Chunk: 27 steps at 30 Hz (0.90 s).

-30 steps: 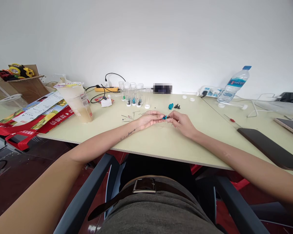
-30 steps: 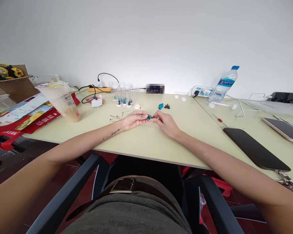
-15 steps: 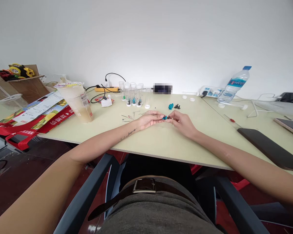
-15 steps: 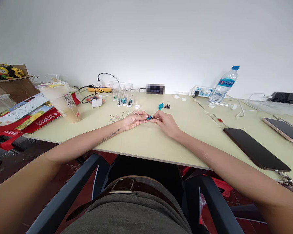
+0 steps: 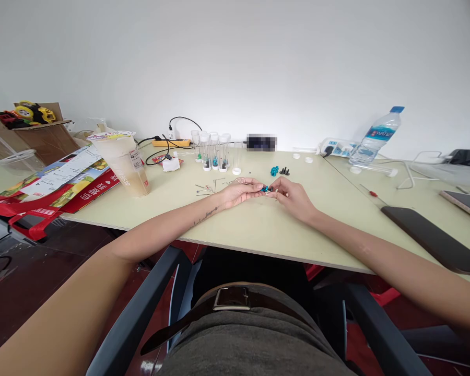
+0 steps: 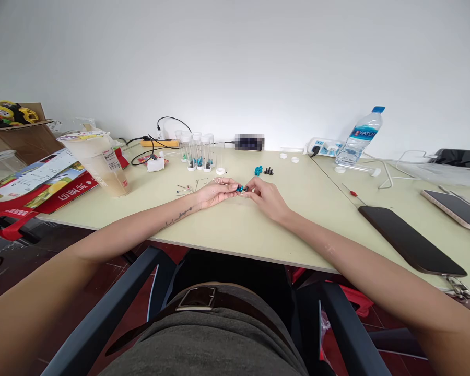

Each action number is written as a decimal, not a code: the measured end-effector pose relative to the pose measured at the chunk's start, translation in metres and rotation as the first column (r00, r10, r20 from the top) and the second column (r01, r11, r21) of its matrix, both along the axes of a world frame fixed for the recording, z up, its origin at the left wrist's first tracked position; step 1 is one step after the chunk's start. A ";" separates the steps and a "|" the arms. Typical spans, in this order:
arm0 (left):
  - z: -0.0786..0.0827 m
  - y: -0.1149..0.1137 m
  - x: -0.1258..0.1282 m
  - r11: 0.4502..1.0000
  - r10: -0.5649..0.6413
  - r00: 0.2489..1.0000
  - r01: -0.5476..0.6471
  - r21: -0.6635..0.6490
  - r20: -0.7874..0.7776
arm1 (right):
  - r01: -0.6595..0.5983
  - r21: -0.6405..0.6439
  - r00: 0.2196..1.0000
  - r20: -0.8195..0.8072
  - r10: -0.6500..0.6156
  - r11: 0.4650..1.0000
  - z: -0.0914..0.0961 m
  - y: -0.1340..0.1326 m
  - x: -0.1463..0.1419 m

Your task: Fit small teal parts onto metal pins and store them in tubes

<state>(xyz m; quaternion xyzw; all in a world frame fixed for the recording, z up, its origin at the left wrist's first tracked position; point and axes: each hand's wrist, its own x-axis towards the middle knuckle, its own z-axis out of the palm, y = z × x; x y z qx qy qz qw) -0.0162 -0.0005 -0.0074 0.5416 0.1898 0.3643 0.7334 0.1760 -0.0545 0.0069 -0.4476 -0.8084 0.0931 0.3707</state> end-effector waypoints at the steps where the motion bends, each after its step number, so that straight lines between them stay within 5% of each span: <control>1: 0.000 0.000 0.000 1.000 -0.008 1.000 0.008 0.006 -0.002 | -0.013 -0.015 1.000 0.016 0.013 1.000 0.000 0.000 0.000; 27: 0.000 0.001 0.000 1.000 0.001 1.000 -0.001 0.005 0.013 | 0.007 0.007 1.000 0.016 -0.007 1.000 0.002 -0.001 0.000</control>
